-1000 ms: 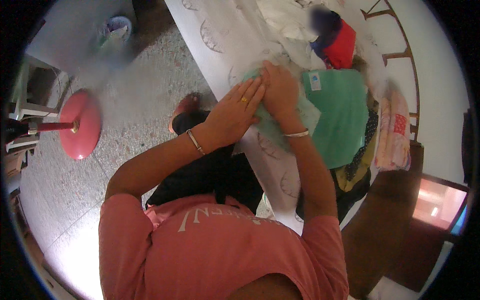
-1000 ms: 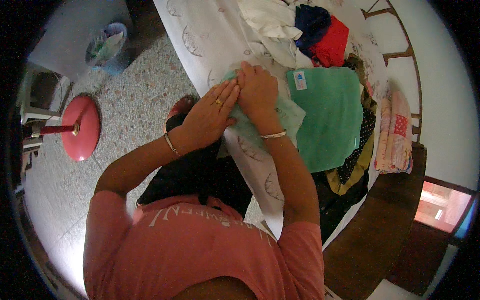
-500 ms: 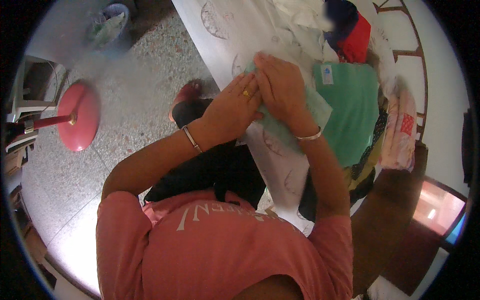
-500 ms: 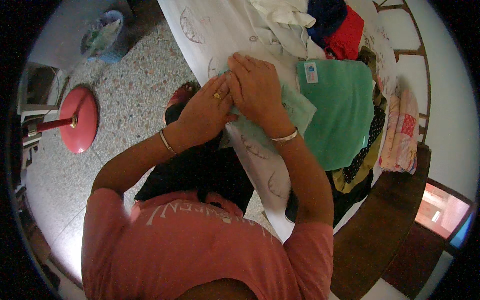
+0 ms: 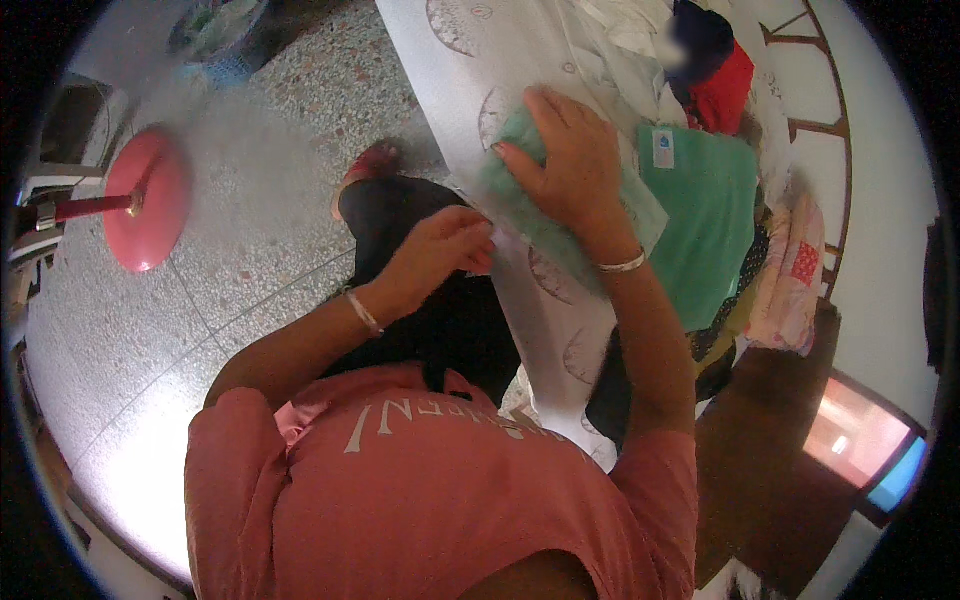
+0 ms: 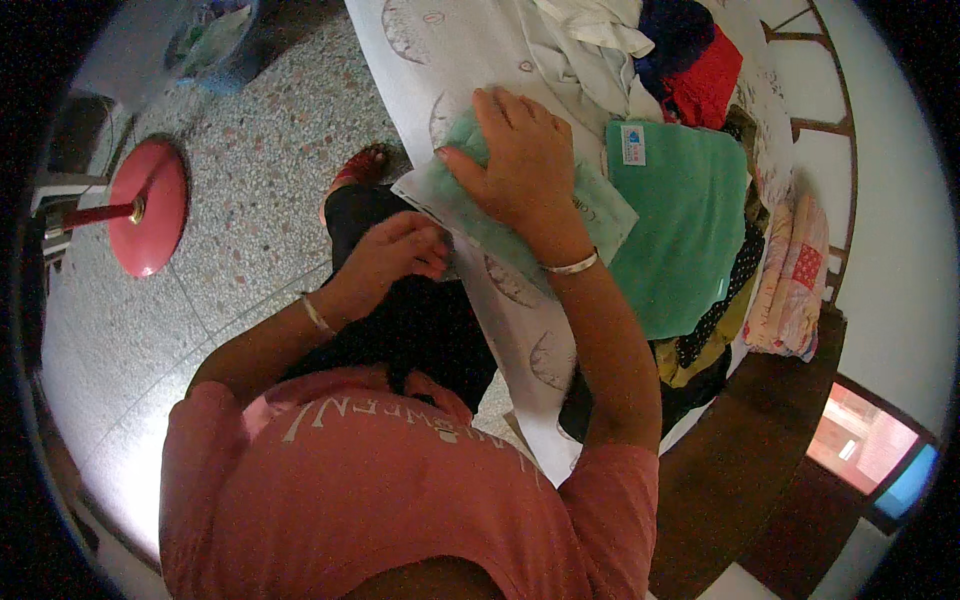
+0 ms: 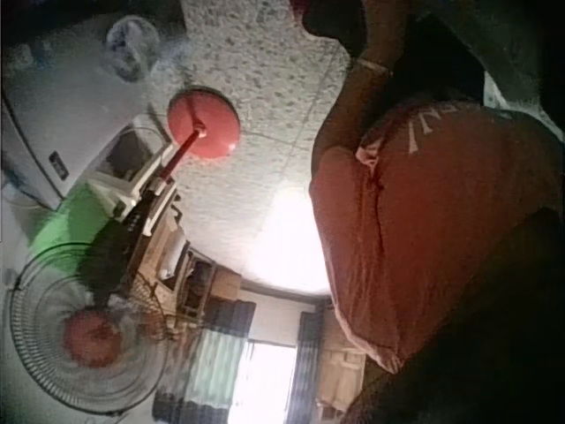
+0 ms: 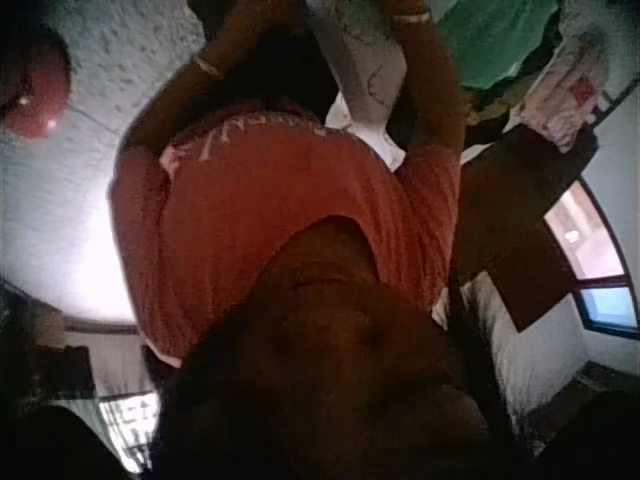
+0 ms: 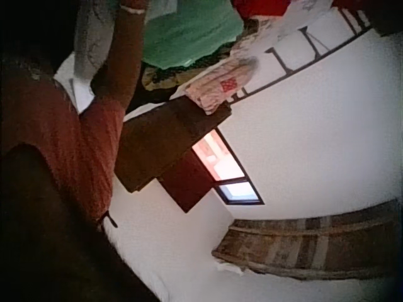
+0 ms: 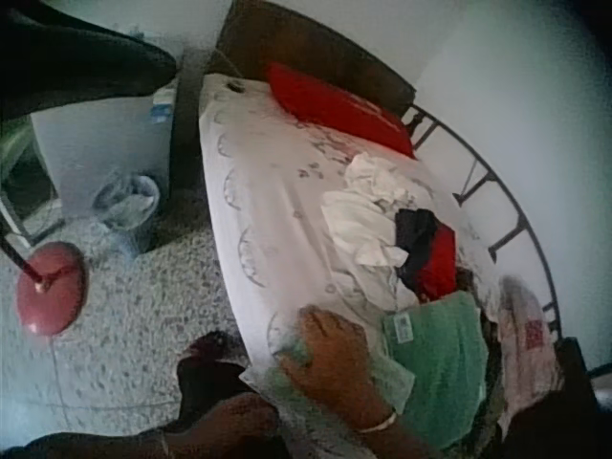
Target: The person folds several pieces of clothing on a bed, including a green towel, a black polka-dot shirt, a white ribbed top, and an olive-green shirt. They smooth and fold each item by hand, placing the finished items on the bed.
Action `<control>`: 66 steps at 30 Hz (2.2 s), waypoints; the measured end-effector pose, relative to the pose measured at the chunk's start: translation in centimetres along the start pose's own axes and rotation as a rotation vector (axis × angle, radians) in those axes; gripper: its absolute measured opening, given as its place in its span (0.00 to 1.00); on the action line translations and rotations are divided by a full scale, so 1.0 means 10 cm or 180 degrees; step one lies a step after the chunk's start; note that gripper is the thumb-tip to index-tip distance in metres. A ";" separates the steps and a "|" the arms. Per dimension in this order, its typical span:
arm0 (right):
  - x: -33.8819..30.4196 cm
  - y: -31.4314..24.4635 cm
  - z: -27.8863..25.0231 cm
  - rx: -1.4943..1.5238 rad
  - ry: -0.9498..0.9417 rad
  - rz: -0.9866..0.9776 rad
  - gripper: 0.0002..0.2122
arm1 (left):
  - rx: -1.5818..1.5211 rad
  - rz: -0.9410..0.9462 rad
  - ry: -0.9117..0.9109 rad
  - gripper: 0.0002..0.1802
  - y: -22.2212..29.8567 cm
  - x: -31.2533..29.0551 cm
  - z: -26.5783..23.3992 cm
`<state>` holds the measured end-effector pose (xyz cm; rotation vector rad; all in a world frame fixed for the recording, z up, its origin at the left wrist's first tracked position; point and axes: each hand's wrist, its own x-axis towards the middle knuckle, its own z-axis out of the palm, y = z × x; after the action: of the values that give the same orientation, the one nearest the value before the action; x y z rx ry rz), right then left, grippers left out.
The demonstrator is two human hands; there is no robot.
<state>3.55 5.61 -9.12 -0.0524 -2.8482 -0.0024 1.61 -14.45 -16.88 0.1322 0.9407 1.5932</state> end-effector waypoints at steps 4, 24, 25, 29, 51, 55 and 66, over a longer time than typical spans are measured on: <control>-0.01 0.01 0.02 -0.0031 0.0085 -0.0015 0.27 | 0.0086 -0.0216 -0.0131 0.17 -0.07 0.08 0.30; -0.01 0.01 0.02 -0.0015 0.0134 -0.0099 0.27 | 0.0408 0.0056 0.0782 0.13 -0.04 0.09 0.53; -0.01 0.02 0.02 -0.0005 0.0136 -0.0099 0.27 | 0.0327 0.0089 0.0811 0.13 -0.03 0.10 0.52; -0.01 0.03 0.04 -0.0028 0.0149 -0.0122 0.26 | 0.0325 0.0140 0.0928 0.12 0.05 0.11 0.38; -0.10 0.04 -0.12 0.0595 0.0325 0.0014 0.19 | 0.2219 0.0546 0.0223 0.27 0.98 0.55 0.10; -0.28 0.04 -0.28 0.0089 0.0373 0.0301 0.20 | 0.3011 0.0692 0.0267 0.28 0.97 0.63 0.22; -1.22 0.10 -0.38 -0.0006 0.1022 0.2007 0.24 | 0.2802 0.0411 0.0553 0.24 0.86 0.33 0.35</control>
<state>16.34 6.15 -9.00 -0.8590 -2.3961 0.1079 -4.06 -9.44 -10.51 0.6814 1.7495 1.2118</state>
